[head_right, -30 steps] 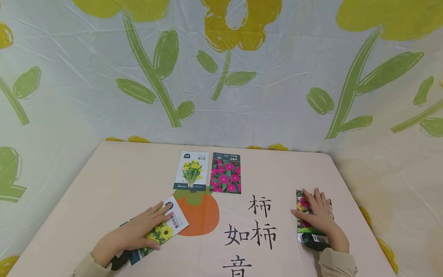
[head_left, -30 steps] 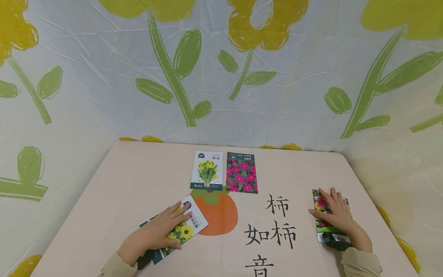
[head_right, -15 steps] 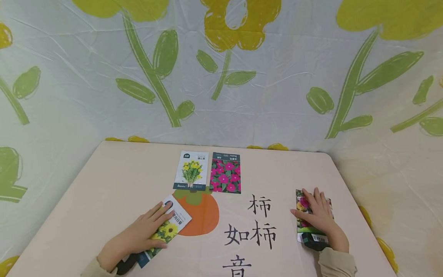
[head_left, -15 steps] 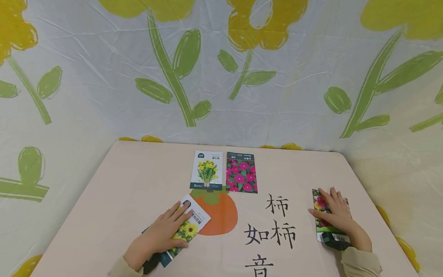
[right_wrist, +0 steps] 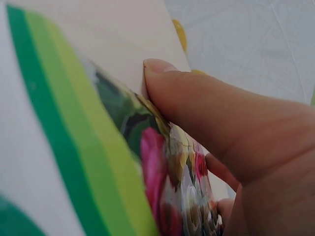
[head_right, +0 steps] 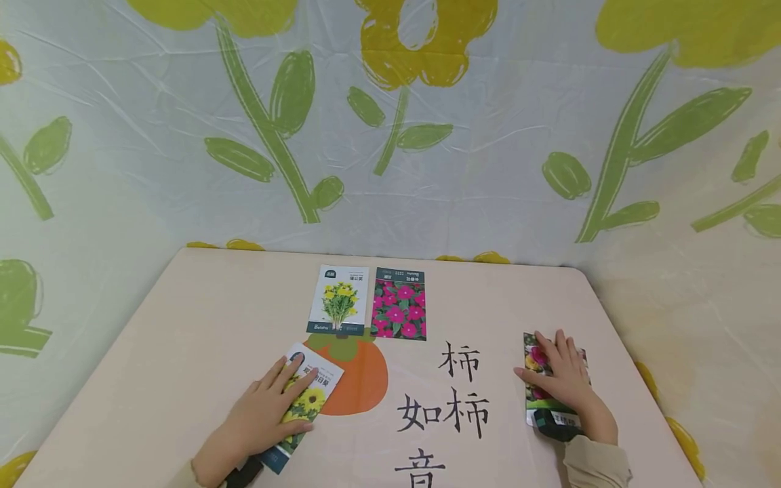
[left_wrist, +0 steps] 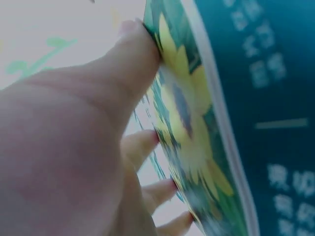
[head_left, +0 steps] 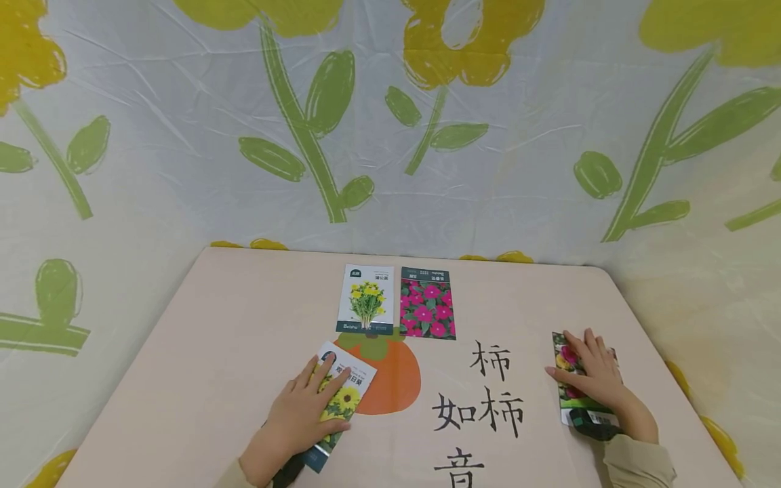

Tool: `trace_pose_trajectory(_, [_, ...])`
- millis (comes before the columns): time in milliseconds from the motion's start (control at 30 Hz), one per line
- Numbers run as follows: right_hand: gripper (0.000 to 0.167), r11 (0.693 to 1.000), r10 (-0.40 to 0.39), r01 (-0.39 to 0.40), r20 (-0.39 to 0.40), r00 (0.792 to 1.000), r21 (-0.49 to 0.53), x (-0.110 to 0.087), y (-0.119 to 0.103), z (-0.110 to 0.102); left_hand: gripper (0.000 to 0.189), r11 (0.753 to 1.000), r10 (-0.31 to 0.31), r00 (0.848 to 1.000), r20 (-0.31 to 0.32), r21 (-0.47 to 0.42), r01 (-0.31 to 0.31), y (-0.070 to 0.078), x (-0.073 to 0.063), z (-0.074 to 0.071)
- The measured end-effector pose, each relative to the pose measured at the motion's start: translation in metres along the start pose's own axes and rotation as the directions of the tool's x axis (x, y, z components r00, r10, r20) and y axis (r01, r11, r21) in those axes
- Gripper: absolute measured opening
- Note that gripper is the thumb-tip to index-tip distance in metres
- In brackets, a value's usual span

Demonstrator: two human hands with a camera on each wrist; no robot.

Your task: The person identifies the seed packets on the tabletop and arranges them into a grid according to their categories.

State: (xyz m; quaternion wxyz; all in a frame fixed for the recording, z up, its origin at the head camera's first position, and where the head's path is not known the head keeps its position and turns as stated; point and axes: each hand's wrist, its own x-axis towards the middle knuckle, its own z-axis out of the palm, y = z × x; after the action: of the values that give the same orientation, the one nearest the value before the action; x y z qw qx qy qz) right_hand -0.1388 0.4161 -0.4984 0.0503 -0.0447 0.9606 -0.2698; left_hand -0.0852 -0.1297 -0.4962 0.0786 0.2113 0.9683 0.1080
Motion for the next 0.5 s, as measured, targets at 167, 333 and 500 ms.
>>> trace_pose_trajectory(167, [0.094,1.000,0.004,-0.004,0.001,1.000,-0.011,0.001,-0.001,-0.001,0.085,0.997,-0.051,0.999,0.003,0.050,0.050,0.010,0.002,0.002])
trace_pose_trajectory(333, [0.094,1.000,0.001,-0.001,-0.009,1.000,0.007,0.000,-0.001,0.000,0.083,0.996,-0.065,0.998,-0.025,0.063,0.066,0.020,0.003,-0.001])
trace_pose_trajectory(500, [0.094,1.000,-0.010,0.010,-0.018,1.000,0.013,0.000,0.003,0.002,0.085,0.992,-0.089,0.994,-0.058,0.089,0.094,0.026,0.005,0.004])
